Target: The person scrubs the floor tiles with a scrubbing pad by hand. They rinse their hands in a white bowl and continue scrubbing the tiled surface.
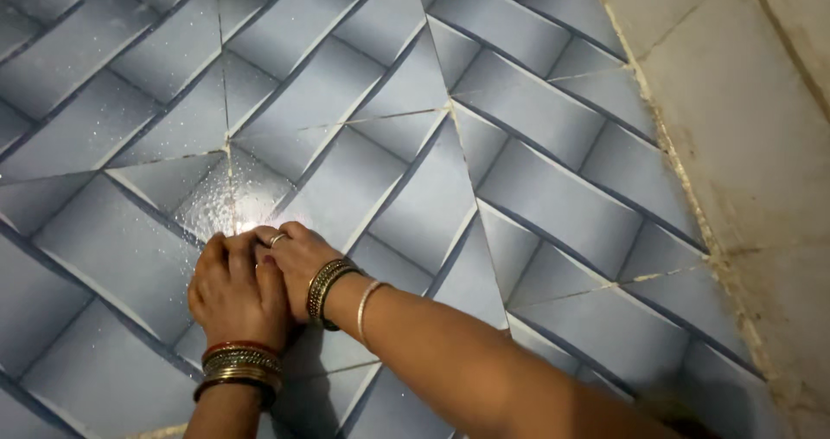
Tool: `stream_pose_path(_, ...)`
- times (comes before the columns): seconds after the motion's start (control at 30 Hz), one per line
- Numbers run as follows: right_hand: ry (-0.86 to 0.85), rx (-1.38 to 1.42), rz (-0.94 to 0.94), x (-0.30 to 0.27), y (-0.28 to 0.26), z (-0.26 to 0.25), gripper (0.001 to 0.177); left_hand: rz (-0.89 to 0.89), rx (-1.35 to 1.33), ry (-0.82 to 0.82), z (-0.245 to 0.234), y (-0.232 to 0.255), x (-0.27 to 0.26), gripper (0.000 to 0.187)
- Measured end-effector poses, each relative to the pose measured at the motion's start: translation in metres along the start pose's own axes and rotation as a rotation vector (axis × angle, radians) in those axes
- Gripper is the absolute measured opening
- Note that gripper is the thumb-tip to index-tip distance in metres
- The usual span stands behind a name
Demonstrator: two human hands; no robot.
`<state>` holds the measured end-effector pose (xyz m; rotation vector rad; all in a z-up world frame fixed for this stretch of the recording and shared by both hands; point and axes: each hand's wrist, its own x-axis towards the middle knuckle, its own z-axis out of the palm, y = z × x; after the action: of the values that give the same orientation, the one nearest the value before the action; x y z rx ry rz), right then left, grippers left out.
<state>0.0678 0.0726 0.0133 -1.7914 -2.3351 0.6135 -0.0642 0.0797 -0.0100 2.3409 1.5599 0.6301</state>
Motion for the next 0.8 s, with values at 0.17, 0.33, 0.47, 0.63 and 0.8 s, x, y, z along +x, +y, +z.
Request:
stream_pose_path(0.17, 0.046, -0.132, -0.268, -0.067, -0.025, 0.004, 0.061, 0.094, 0.004, -0.008, -0.011, 0.007, -0.085, 0.060)
stream_pose_path(0.33, -0.123, -0.311, -0.280, -0.013, 0.001, -0.004, 0.051, -0.016, 0.106, -0.162, -0.001, -0.033, -0.039, 0.083)
stream_pose_path(0.47, 0.630, -0.121, 0.136, 0.004, -0.015, 0.014, 0.052, -0.173, 0.264, -0.470, -0.019, -0.064, 0.017, 0.123)
stream_pose_path(0.63, 0.313, -0.027, -0.264, -0.077, -0.016, 0.022, 0.051, -0.350, 0.606, -0.946, -0.065, -0.020, -0.013, 0.151)
stream_pose_path(0.8, 0.251, -0.047, -0.034, -0.014, 0.000, -0.008, 0.047, -0.393, 0.602, -0.960, -0.081, 0.009, -0.004, 0.158)
